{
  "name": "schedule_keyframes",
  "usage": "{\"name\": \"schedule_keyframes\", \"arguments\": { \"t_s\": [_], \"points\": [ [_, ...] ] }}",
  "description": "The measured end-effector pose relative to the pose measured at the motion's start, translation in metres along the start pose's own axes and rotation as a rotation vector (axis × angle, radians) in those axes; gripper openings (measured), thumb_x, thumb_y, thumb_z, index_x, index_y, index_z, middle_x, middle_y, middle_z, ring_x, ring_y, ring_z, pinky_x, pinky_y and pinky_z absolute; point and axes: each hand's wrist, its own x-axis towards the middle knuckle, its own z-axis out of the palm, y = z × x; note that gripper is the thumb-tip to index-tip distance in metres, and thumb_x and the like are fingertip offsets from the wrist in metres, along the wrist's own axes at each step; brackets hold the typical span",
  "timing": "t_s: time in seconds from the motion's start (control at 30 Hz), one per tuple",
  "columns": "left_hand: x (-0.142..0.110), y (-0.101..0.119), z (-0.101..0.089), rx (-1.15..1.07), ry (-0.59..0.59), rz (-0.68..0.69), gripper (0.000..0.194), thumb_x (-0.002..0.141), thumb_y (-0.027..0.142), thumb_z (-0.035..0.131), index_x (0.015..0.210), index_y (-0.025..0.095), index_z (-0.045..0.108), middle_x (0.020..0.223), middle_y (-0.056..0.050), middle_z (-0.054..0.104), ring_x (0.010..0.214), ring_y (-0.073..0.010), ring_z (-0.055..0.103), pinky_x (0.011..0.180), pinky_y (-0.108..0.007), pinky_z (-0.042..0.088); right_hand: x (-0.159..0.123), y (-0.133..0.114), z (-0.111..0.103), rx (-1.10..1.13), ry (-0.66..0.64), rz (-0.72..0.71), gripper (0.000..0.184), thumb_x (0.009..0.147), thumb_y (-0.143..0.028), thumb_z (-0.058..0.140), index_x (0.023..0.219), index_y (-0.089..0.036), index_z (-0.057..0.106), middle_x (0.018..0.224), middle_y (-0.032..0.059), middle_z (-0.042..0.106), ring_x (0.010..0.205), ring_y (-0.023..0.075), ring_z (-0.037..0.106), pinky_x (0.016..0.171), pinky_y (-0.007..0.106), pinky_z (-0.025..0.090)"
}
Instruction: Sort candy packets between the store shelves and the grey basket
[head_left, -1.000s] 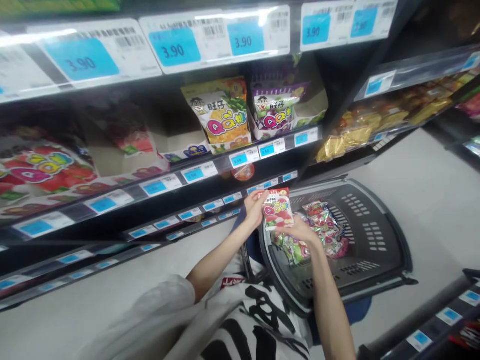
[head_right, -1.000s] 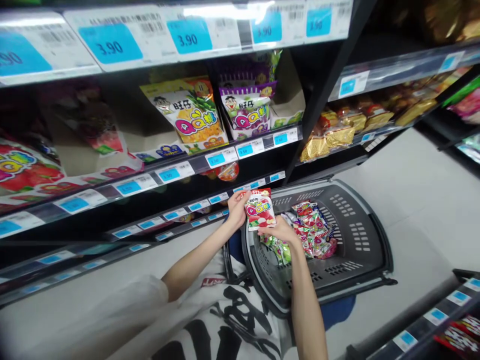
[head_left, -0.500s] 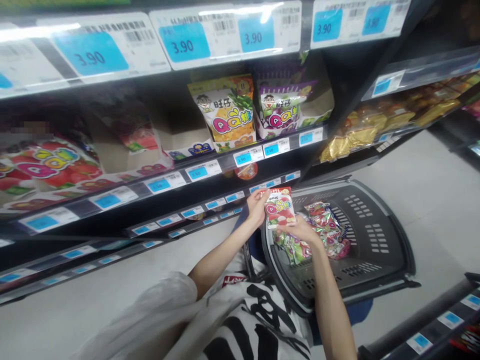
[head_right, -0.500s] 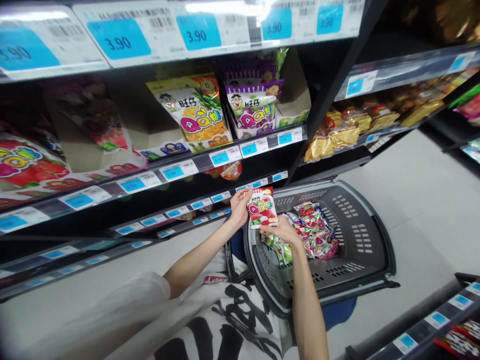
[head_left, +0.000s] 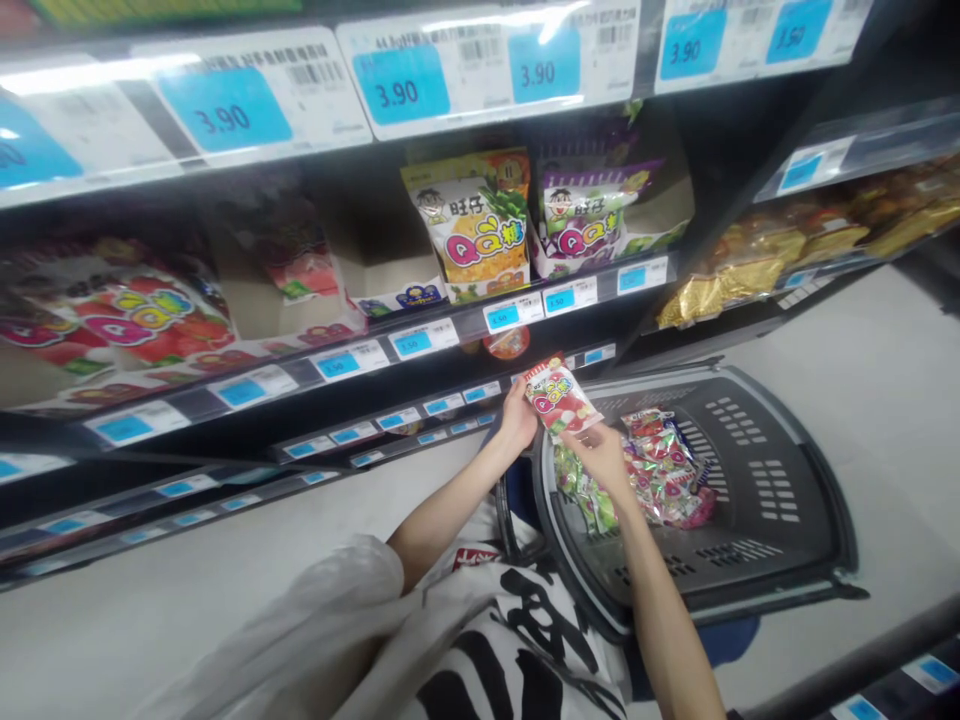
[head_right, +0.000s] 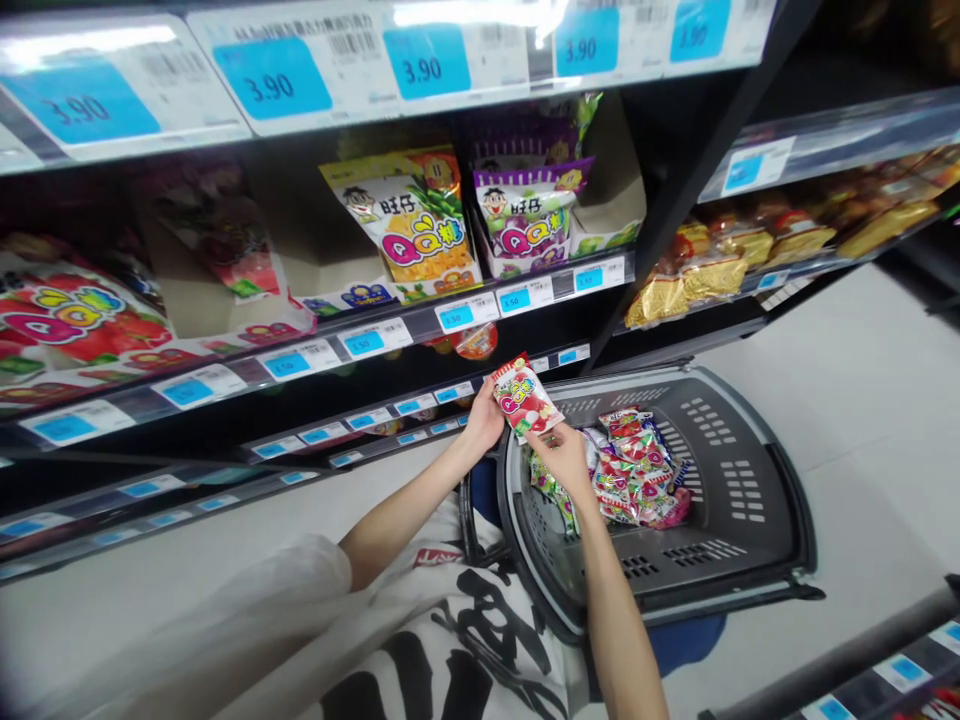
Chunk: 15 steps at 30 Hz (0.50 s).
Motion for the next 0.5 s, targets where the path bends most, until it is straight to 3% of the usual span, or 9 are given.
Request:
{"name": "schedule_keyframes", "arguments": {
  "t_s": [0.13, 0.23, 0.37, 0.5],
  "points": [
    [0.004, 0.001, 0.000, -0.059, -0.028, 0.009, 0.027, 0.088, 0.045, 0.067, 0.100, 0.021, 0.063, 0.106, -0.004, 0.072, 0.095, -0.0173, 0.068, 0.090, -0.032, 0.053, -0.005, -0.002, 0.007, -0.155, 0.148, -0.119, 0.025, 0.087, -0.040, 0.065, 0.093, -0.018, 0.073, 0.083, 0.0064, 0.074, 0.069, 0.0201, 0.066, 0.066, 0.030, 0.052],
    [0.005, 0.002, -0.002, -0.052, -0.028, 0.038, 0.020, 0.091, 0.039, 0.062, 0.098, 0.021, 0.065, 0.101, -0.003, 0.071, 0.092, -0.0151, 0.067, 0.092, -0.031, 0.052, -0.010, 0.001, 0.010, -0.302, 0.233, -0.367, 0.017, 0.092, -0.029, 0.060, 0.096, -0.021, 0.075, 0.092, 0.0073, 0.073, 0.081, 0.0212, 0.065, 0.075, 0.033, 0.052],
    [0.001, 0.010, -0.008, 0.092, -0.127, 0.096, 0.022, 0.092, 0.043, 0.058, 0.103, 0.026, 0.068, 0.087, -0.001, 0.068, 0.080, -0.0146, 0.065, 0.091, -0.035, 0.054, -0.012, 0.006, 0.013, -0.382, 0.171, -0.690, 0.027, 0.091, -0.012, 0.057, 0.103, -0.028, 0.076, 0.099, 0.0052, 0.074, 0.092, 0.0218, 0.062, 0.081, 0.037, 0.052],
    [-0.005, 0.018, -0.007, 0.238, -0.191, 0.155, 0.030, 0.098, 0.048, 0.047, 0.109, 0.029, 0.067, 0.085, -0.002, 0.067, 0.084, -0.0177, 0.065, 0.095, -0.040, 0.053, -0.011, 0.007, 0.017, -0.410, 0.154, -0.759, 0.032, 0.090, -0.008, 0.057, 0.104, -0.030, 0.075, 0.102, 0.0043, 0.074, 0.092, 0.0216, 0.060, 0.082, 0.039, 0.051]
  ]
}}
